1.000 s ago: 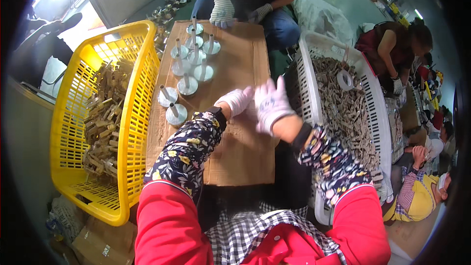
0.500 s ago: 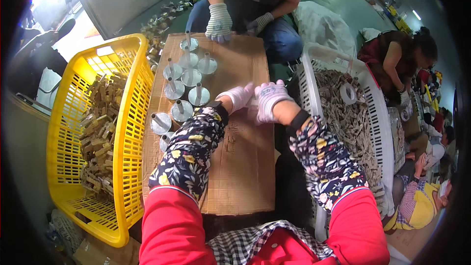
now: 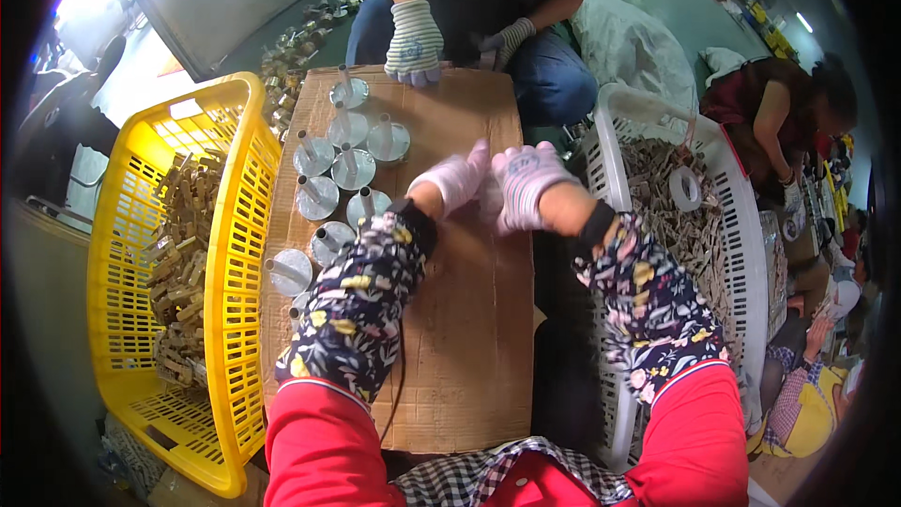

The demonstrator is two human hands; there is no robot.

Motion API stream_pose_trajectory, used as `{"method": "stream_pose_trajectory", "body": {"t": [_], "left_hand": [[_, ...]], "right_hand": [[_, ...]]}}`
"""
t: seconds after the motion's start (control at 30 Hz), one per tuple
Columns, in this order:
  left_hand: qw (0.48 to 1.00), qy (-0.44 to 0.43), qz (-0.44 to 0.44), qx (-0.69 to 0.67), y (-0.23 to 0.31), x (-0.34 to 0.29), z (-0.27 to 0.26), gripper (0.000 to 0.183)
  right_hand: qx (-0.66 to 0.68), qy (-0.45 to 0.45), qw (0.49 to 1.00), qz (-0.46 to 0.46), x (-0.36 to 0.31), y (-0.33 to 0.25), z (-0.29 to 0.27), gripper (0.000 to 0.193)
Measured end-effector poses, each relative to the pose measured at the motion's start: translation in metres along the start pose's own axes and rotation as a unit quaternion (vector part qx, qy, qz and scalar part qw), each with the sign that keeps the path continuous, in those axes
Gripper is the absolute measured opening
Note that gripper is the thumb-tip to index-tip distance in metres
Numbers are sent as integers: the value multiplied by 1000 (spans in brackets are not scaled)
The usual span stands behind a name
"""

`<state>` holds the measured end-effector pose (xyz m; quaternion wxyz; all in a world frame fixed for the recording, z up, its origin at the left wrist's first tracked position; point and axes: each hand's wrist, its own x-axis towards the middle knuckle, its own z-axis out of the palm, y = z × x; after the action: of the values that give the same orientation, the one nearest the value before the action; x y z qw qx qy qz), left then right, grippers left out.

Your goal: Assembling small industrial parts including metal bases and plastic clips at a workstation.

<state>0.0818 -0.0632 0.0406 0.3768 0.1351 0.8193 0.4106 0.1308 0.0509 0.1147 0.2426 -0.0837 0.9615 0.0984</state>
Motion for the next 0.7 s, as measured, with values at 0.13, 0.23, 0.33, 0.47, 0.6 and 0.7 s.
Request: {"method": "stream_pose_trajectory", "body": {"t": [0.13,0.23,0.33,0.47,0.6,0.7], "left_hand": [[959,140,126,212,10,-11,9,53],[947,146,167,233,11,21,-1,57],[984,97,82,121,-74,102,-18,59],[972,103,97,188,4,89,-12,60],[956,117,136,233,10,3,-2,52],[970,92,101,202,14,7,-6,61]], "right_hand": [[99,-228,962,-111,19,31,-24,40],[-1,77,997,16,14,36,-4,61],[-64,184,981,-10,20,-6,8,76],[15,8,999,50,37,41,-15,50],[127,-108,985,-35,23,39,-31,46],[121,-201,972,24,13,34,-31,51]]}}
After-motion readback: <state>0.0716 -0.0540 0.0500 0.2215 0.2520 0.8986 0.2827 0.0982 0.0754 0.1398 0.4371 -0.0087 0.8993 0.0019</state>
